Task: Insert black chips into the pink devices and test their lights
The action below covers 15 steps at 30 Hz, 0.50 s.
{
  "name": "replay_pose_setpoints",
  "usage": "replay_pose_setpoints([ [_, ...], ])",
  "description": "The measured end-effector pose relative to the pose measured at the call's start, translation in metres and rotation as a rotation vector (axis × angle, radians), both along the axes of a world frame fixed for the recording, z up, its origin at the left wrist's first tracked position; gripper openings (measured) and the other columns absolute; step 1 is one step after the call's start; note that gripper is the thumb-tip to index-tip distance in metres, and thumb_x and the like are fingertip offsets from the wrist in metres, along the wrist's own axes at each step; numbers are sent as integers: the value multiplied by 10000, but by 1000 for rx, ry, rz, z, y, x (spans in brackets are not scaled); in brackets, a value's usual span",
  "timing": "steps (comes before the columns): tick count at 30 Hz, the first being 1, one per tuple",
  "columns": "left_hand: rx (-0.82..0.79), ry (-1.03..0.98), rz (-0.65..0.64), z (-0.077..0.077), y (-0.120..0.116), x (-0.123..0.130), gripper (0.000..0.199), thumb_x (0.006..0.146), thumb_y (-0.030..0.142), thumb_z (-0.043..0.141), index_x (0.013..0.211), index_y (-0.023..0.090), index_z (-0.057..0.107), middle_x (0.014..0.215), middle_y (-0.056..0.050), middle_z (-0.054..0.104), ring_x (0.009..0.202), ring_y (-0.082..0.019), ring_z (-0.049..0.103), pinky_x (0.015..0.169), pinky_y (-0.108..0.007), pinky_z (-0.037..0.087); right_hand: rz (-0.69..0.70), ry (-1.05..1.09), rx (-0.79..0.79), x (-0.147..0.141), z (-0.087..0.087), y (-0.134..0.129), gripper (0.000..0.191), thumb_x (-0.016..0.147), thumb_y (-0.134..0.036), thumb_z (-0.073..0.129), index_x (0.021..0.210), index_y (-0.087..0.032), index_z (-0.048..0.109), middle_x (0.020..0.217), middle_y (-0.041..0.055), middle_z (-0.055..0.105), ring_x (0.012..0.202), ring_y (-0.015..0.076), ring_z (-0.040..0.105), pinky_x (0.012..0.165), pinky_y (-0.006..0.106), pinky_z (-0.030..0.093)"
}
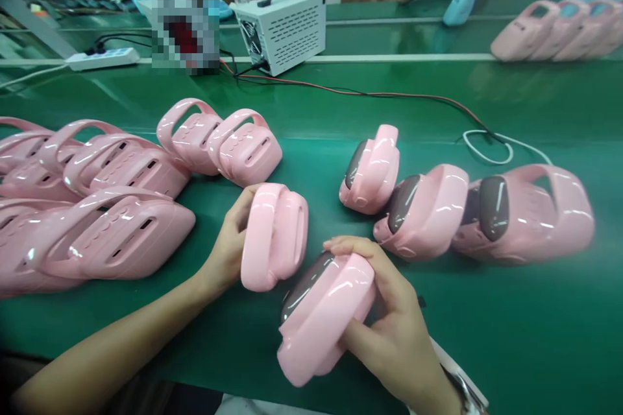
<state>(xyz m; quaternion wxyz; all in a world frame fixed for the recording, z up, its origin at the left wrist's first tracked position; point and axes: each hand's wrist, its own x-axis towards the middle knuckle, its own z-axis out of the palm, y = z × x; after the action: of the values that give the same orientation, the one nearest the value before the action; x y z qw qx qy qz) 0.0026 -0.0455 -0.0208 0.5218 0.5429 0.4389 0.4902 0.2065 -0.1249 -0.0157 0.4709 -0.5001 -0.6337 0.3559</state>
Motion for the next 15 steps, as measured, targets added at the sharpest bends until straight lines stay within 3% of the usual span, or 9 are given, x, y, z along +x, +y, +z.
replay_pose_setpoints([
  [5, 85, 71, -63, 7, -10, 1, 503, 645, 247, 687, 1109, 185, 502, 1069, -19, 556, 947, -172, 528, 861, -257, 423, 2, -33, 35, 3, 1, -1, 339, 775, -241, 715, 1083, -295, 587, 1145, 14, 665, 1045, 153, 656, 886, 137, 532],
  [15, 79, 39, -80, 6, -11, 0, 545, 644, 255, 715, 1134, 172, 491, 1099, -33, 542, 979, -170, 533, 893, -254, 426, -24, -25, -8, 2, 3, -3, 345, 778, -295, 742, 1086, -297, 588, 1137, 13, 671, 1052, 190, 663, 887, 187, 562],
])
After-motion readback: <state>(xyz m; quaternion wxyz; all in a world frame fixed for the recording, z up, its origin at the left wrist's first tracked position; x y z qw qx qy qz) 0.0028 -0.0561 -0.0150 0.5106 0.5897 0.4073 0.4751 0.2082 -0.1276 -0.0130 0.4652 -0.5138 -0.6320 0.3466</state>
